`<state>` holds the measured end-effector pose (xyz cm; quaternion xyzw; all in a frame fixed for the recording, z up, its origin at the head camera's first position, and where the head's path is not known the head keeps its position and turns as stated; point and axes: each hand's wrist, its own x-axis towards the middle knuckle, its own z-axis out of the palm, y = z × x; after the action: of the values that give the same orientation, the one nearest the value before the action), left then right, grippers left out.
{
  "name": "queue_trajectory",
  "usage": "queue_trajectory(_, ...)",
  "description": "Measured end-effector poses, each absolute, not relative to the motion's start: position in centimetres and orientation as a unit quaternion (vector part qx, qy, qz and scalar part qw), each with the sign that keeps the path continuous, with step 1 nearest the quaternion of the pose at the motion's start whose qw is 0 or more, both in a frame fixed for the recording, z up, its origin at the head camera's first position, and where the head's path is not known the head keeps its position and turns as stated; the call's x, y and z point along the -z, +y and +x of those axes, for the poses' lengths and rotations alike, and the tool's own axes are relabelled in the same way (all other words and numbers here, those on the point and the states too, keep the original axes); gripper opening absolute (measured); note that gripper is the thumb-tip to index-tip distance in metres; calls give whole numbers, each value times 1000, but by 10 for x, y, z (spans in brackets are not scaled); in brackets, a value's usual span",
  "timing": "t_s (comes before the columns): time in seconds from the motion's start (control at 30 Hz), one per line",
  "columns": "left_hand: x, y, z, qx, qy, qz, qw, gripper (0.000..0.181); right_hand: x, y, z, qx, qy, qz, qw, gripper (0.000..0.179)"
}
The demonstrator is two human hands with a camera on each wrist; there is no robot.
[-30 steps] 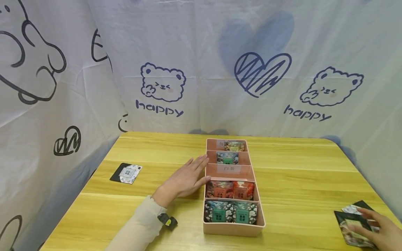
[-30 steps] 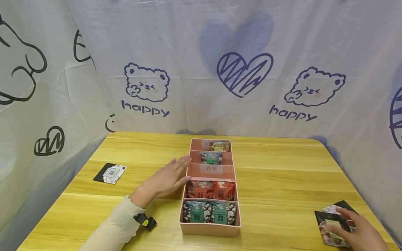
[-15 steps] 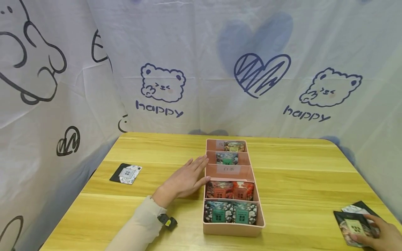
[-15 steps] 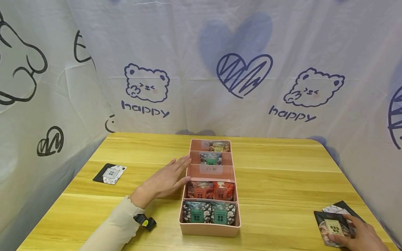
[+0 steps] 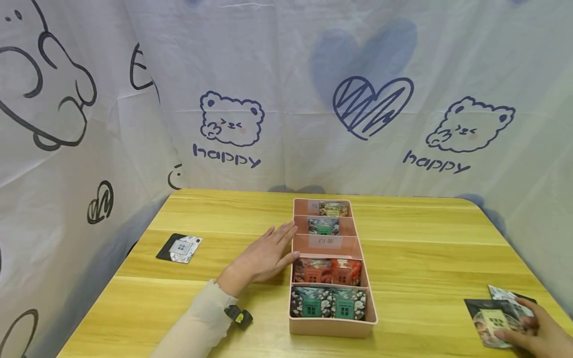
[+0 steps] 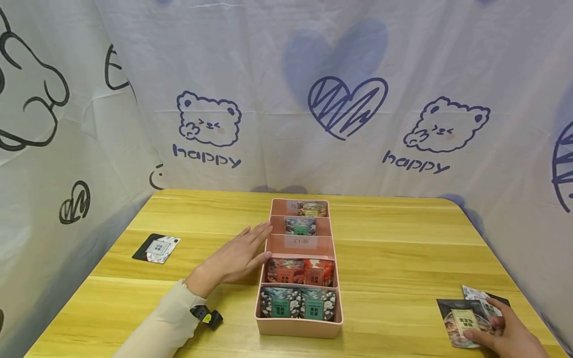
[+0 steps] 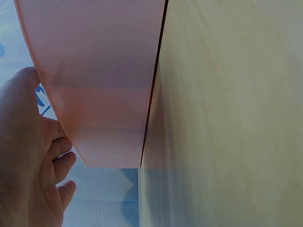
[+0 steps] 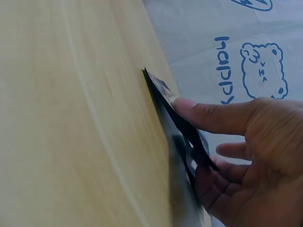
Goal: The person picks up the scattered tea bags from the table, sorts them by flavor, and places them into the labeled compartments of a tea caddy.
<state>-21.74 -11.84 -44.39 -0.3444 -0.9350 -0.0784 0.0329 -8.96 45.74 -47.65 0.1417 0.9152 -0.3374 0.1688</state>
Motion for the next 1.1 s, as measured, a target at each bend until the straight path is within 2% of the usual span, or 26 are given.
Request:
queue_trajectory(0.17,444,-118,-218,79,-936,-342,33,78,474,448,-90,331,925,118,146,111)
queue_trajectory(0.63,443,-118,-218,76,-935,-345,34,77,469,441,-99,352,909,163,153,116)
queue_trajectory(0.9,444,-118,-218,80,-934,-347,34,78,469,434,-101,402,891,165,133,101)
queue_trajectory(1.1,445,-118,-218,76,-935,-345,34,78,456,426,-106,389,904,130,119,96)
